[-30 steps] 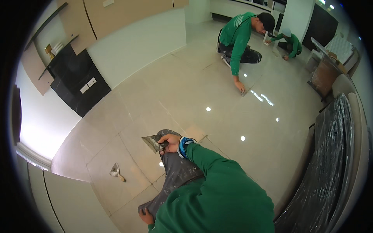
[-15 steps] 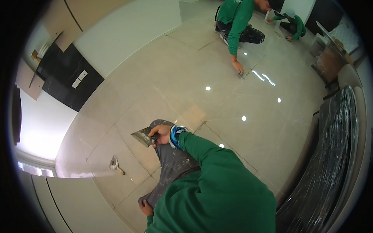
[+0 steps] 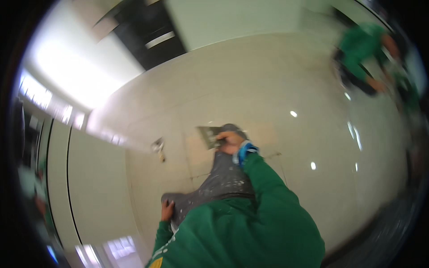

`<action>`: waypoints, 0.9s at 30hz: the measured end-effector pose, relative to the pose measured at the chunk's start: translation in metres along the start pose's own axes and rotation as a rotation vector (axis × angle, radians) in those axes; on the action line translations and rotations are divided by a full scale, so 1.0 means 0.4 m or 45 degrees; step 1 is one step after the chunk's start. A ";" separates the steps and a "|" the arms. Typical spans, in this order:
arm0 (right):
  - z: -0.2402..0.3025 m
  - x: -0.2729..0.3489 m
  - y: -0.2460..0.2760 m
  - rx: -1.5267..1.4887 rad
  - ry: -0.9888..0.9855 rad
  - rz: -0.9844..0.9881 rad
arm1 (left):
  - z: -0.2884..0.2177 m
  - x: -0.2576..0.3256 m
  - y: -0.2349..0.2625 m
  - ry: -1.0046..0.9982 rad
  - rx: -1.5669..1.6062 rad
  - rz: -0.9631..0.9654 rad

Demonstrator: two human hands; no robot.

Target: The person applies grout into the joints between floor tiles using two putty knives, scraping off excess material to create smooth seams while kneeling on the floor.

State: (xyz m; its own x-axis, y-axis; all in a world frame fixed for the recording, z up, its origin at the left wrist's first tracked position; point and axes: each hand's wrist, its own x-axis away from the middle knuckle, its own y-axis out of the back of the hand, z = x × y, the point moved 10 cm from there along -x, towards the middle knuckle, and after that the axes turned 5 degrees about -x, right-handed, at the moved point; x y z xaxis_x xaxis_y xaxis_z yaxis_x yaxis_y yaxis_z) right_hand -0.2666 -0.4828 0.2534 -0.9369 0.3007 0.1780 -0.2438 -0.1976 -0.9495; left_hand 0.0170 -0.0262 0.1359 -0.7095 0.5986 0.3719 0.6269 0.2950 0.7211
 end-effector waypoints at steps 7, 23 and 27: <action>0.014 0.058 -0.081 0.082 0.115 -0.076 | -0.192 0.152 -0.031 0.058 -0.271 -0.110; 0.032 0.015 -0.023 0.240 0.129 -0.241 | -0.140 0.173 0.007 0.054 -0.059 -0.472; 0.028 0.018 -0.020 0.158 0.121 -0.216 | -0.139 0.156 0.019 0.020 -0.069 -0.498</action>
State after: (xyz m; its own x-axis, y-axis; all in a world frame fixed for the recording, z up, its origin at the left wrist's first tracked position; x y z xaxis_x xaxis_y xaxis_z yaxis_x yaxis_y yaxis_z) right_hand -0.2741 -0.4893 0.2652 -0.8535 0.4248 0.3017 -0.4302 -0.2481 -0.8680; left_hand -0.0405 -0.0279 0.1969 -0.8964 0.4374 0.0719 0.2910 0.4585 0.8397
